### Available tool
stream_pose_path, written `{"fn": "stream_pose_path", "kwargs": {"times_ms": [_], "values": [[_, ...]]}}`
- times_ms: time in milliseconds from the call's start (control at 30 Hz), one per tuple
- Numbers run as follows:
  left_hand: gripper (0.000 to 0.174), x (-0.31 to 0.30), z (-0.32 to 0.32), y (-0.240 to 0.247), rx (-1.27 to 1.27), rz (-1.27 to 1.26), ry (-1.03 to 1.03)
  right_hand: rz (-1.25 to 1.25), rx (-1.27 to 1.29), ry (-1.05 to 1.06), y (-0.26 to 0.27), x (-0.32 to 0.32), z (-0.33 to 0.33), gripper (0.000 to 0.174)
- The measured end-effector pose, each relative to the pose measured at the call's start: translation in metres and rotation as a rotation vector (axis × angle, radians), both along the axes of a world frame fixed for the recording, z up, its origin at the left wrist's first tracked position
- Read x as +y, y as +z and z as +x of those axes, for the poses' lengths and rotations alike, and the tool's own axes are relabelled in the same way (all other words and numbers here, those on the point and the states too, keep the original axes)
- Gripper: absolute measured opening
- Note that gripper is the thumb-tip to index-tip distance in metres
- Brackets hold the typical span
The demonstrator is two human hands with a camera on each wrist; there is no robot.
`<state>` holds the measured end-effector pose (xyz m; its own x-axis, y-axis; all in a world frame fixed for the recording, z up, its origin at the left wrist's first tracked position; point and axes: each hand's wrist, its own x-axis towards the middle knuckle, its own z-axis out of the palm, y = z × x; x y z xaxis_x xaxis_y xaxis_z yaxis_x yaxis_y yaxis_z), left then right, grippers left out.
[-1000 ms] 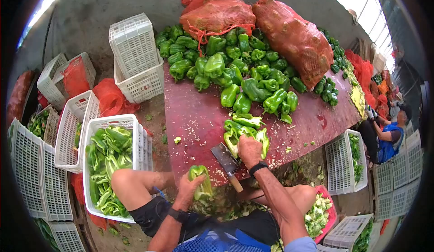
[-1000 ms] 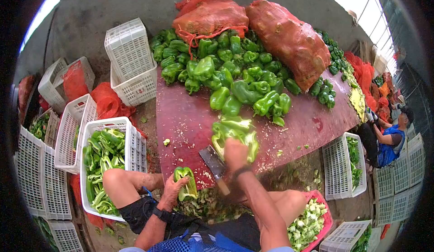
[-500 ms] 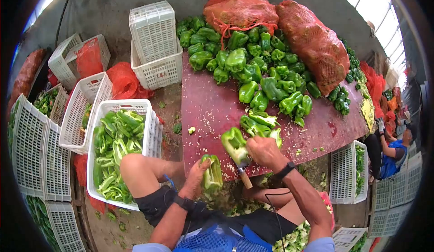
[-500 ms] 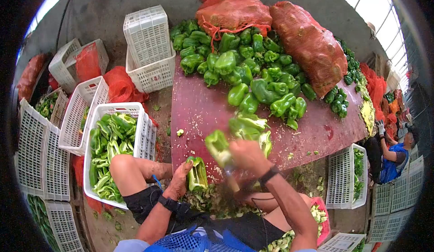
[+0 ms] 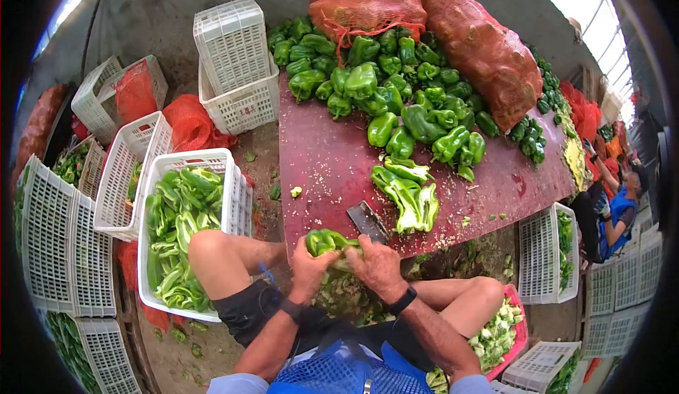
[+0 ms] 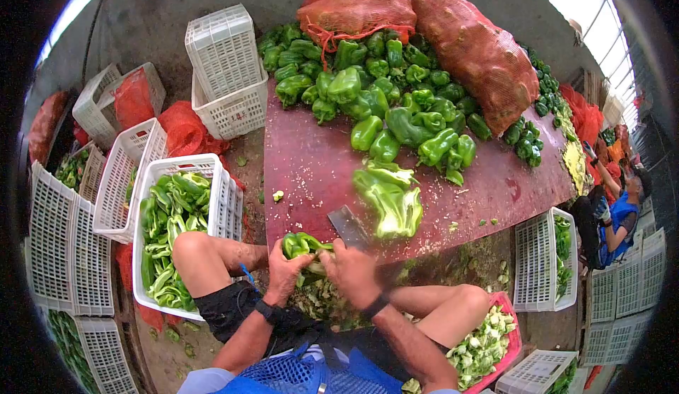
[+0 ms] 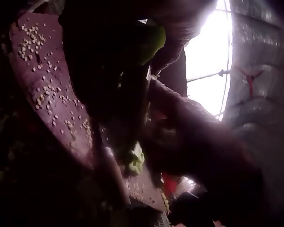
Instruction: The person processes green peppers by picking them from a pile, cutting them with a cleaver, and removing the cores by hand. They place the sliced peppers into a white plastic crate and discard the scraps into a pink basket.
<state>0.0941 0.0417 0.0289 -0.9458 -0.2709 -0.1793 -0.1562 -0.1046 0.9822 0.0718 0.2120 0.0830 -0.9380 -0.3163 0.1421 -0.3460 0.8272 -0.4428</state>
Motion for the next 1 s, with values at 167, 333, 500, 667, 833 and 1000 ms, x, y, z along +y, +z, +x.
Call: {"fn": "stream_pose_path", "kwargs": {"times_ms": [167, 333, 500, 667, 833, 1000], "values": [[0.055, 0.015, 0.006, 0.026, 0.120, -0.097, 0.002, -0.028, -0.129, -0.089, -0.018, 0.008, 0.003, 0.041], [0.057, 0.020, 0.010, 0.035, 0.178, -0.332, -0.016, -0.209, -0.115, -0.072, -0.033, 0.018, 0.001, 0.037], [0.059, 0.029, 0.013, 0.037, 0.295, -0.433, -0.036, -0.302, -0.146, -0.217, -0.034, 0.011, 0.009, 0.031], [0.056, 0.024, 0.009, 0.039, 0.229, -0.284, 0.007, -0.546, -0.170, -0.241, -0.034, 0.010, 0.010, 0.040], [0.044, -0.002, -0.001, 0.017, 0.139, 0.029, 0.070, -0.840, -0.356, -0.133, -0.032, 0.032, 0.012, 0.044], [0.040, -0.016, -0.003, 0.012, 0.031, 0.616, 0.140, -1.307, -0.719, -0.216, -0.010, 0.044, 0.016, 0.045]]}}
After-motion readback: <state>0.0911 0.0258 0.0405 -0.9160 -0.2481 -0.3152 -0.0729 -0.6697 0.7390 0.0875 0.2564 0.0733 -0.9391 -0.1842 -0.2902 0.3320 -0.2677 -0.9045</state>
